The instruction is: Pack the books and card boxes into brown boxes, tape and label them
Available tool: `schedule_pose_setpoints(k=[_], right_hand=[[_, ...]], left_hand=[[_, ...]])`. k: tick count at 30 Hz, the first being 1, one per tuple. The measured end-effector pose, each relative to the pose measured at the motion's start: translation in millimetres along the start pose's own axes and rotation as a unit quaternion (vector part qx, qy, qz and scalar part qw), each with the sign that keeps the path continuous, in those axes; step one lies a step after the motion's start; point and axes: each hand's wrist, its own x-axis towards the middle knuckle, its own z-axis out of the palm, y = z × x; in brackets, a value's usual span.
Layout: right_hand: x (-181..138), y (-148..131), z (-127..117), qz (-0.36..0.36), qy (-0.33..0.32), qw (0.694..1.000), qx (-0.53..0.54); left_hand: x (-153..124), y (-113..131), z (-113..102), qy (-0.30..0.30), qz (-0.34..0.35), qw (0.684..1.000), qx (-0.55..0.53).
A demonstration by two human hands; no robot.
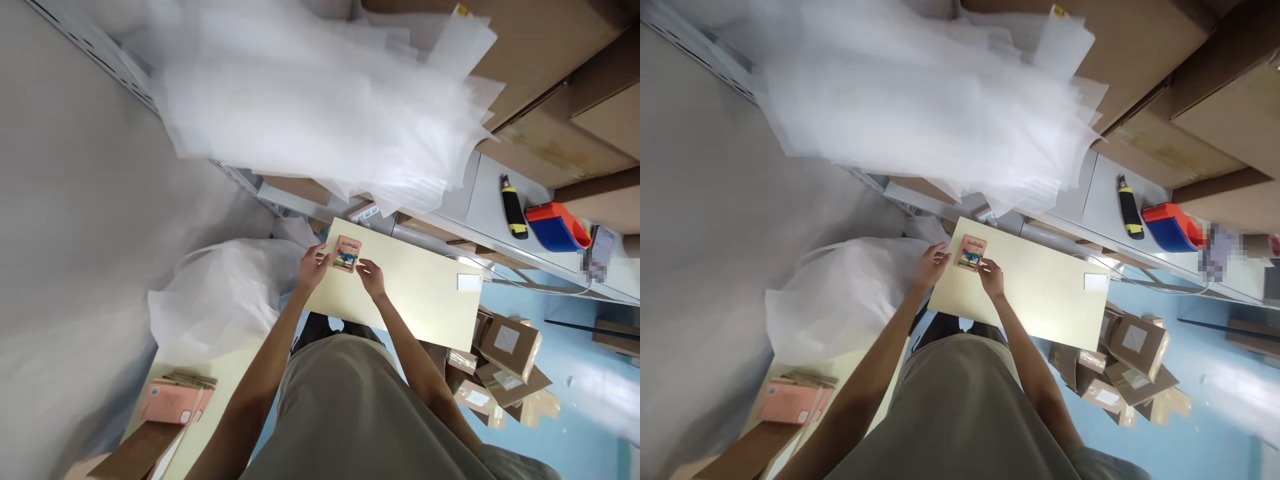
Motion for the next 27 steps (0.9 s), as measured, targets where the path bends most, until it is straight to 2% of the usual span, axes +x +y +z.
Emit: schedule_pose_setpoints(k=[3, 7, 10, 12, 15, 19, 23, 27], right_hand=[[-14, -43, -9, -0.079, -0.007, 0.997, 0.018], [-22, -130, -21, -0.233, 0.01, 0.972, 0.036], [-9, -199, -28, -0.328, 0.056, 0.942, 0.031], [12, -235, -29, -0.351, 0.087, 0.932, 0.032], [54, -267, -30, -0.314, 0.108, 0.943, 0.027], [96, -285, -28, -0.227, 0.119, 0.966, -0.026], [110, -292, -24, -0.194, 0.138, 0.97, -0.04], [114, -296, -21, -0.168, 0.14, 0.976, -0.001]], left_hand=[[6, 20, -44, 0.072, 0.063, 0.994, -0.047], [29, 64, -99, 0.167, 0.159, 0.97, -0.072], [54, 99, -131, 0.233, 0.225, 0.945, -0.052], [71, 117, -147, 0.26, 0.258, 0.93, -0.024], [95, 135, -161, 0.253, 0.287, 0.923, 0.03], [118, 142, -163, 0.179, 0.304, 0.931, 0.093], [125, 141, -161, 0.108, 0.296, 0.94, 0.129], [123, 145, -159, 0.093, 0.284, 0.947, 0.122]])
